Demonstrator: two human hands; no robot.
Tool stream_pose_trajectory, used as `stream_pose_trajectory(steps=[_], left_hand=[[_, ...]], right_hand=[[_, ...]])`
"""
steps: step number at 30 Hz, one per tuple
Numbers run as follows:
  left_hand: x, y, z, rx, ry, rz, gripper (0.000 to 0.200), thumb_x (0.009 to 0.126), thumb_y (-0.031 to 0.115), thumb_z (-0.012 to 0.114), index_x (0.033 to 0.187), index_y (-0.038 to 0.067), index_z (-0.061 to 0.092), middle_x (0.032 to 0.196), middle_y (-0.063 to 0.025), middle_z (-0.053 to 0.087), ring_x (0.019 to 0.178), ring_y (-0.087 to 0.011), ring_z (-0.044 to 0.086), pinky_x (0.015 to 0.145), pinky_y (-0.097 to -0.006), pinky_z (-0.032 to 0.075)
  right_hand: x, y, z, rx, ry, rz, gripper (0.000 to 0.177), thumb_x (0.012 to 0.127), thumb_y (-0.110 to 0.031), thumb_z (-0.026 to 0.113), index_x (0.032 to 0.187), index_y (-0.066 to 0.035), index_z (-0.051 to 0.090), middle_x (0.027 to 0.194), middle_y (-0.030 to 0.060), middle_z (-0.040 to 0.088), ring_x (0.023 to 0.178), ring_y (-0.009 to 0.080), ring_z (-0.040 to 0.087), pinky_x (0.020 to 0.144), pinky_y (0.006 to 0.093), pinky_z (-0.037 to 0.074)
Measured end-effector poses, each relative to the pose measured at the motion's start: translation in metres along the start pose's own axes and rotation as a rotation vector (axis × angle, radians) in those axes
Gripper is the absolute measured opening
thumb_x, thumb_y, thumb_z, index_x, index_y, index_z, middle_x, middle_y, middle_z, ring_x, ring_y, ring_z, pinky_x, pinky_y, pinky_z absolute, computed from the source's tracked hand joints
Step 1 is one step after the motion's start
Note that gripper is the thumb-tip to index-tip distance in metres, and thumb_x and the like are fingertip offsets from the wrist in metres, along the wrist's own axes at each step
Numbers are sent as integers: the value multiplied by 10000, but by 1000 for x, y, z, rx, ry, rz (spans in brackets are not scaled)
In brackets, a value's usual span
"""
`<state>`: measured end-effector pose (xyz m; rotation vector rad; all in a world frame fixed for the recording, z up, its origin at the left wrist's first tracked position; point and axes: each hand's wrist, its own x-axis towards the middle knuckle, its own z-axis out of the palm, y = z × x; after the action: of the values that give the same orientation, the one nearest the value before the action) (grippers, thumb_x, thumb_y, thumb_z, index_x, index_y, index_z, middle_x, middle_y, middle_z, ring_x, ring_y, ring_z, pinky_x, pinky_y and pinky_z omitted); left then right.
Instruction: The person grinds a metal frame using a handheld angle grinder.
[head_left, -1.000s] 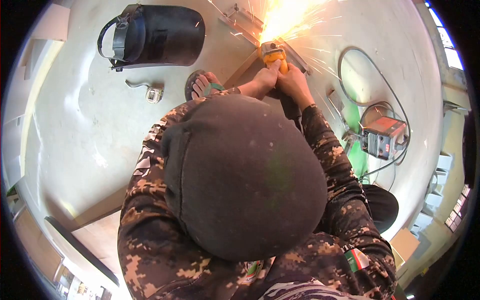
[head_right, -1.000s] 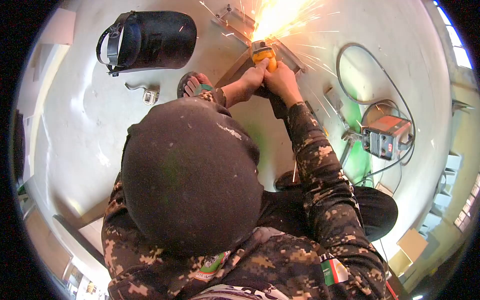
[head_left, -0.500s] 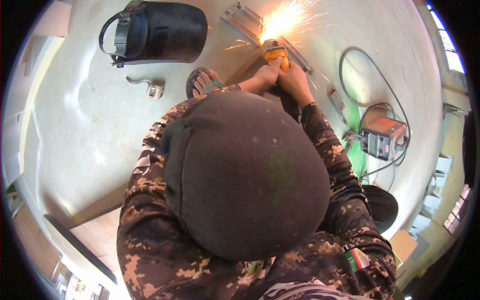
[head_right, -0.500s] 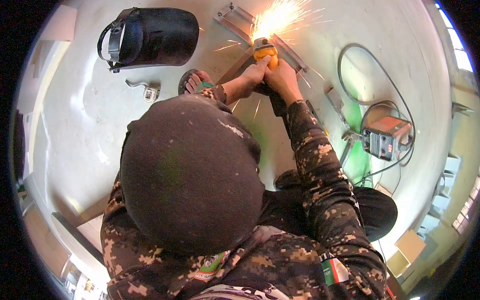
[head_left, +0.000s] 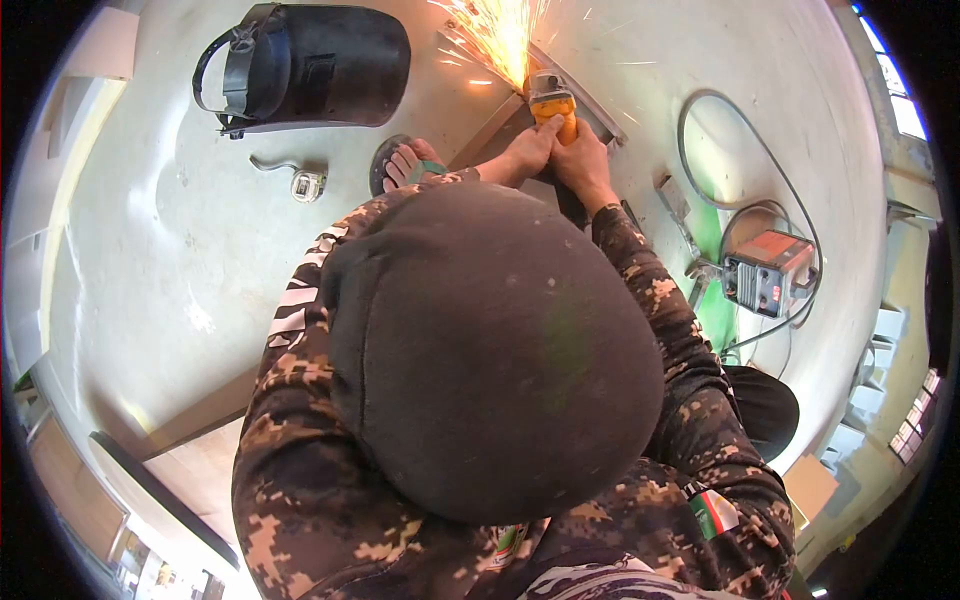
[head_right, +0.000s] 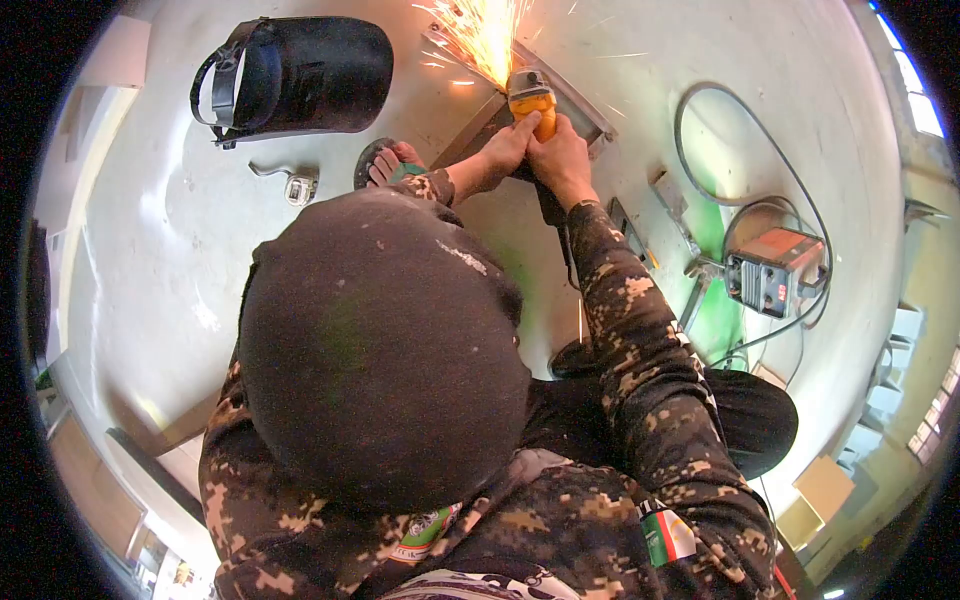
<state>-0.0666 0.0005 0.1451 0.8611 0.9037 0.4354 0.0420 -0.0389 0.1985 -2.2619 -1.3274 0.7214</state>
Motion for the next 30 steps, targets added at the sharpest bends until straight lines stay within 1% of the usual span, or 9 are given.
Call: stream_pose_trajectory(steps=[2, 6, 8, 11, 14, 21, 23, 26, 30], left_hand=[[0, -5, 2, -189, -60, 66, 631, 1021, 536, 436, 1331, -1, 552, 1180, -127, 656, 1050, -192, 628, 903, -327, 494], [10, -6, -1, -93, 7, 46, 601, 1025, 527, 439, 1329, 23, 559, 1174, -111, 660, 1042, -182, 630, 903, -323, 498], [18, -17, -5, -102, -4, 98, 588, 1025, 525, 441, 1314, 30, 568, 1152, -104, 665, 1029, -177, 632, 900, -326, 502], [-3, 6, 3, -173, 35, 28, 571, 1029, 514, 439, 1300, 30, 575, 1142, -102, 669, 1023, -181, 636, 895, -327, 506], [-4, 5, 3, -145, 42, 115, 563, 1032, 506, 438, 1299, 29, 575, 1159, -106, 661, 1022, -190, 640, 892, -329, 509], [-1, 6, -3, -78, 60, 72, 561, 1038, 502, 419, 1297, 30, 574, 1168, -101, 657, 1025, -194, 640, 892, -331, 511], [-1, 5, -2, -134, -6, 53, 599, 1037, 516, 430, 1366, 24, 519, 1253, -95, 618, 1113, -177, 590, 974, -319, 463], [10, -3, -6, -128, -12, 111, 582, 1041, 508, 428, 1348, 26, 534, 1228, -89, 627, 1108, -171, 589, 966, -318, 464], [22, -17, -9, -107, -29, 98, 576, 1041, 505, 431, 1346, 27, 533, 1221, -81, 632, 1112, -168, 589, 971, -314, 464]], right_hand=[[3, 7, 2, -22, 0, -59, 589, 867, -535, 634, 1119, -4, 604, 1018, 289, 688, 1008, 448, 660, 850, 484, 530], [6, 3, 1, -11, 9, -44, 583, 868, -532, 633, 1121, -7, 606, 1018, 292, 686, 1007, 451, 659, 848, 490, 532], [8, 6, 3, -32, -9, -100, 579, 874, -532, 625, 1125, -11, 607, 1015, 293, 686, 1005, 452, 660, 847, 496, 532], [8, 2, 4, -6, -9, -35, 580, 881, -536, 615, 1131, -14, 604, 1011, 294, 685, 1004, 454, 659, 850, 499, 530], [7, 0, 5, -13, -7, -42, 584, 884, -542, 611, 1139, -17, 602, 1023, 295, 683, 1014, 455, 655, 858, 499, 527], [11, 1, 8, 11, -6, -23, 571, 881, -537, 615, 1154, -36, 606, 1052, 289, 679, 1044, 452, 645, 876, 494, 523], [11, 2, 2, 7, -43, -86, 574, 876, -536, 621, 1175, -47, 605, 1055, 288, 680, 1048, 451, 644, 879, 492, 523], [11, 2, 9, 17, 2, -29, 575, 871, -535, 627, 1187, -55, 610, 1063, 285, 681, 1054, 447, 645, 886, 489, 521], [10, 0, 3, -4, -56, -49, 584, 865, -541, 632, 1192, -58, 613, 1070, 281, 683, 1055, 441, 648, 891, 488, 519]])
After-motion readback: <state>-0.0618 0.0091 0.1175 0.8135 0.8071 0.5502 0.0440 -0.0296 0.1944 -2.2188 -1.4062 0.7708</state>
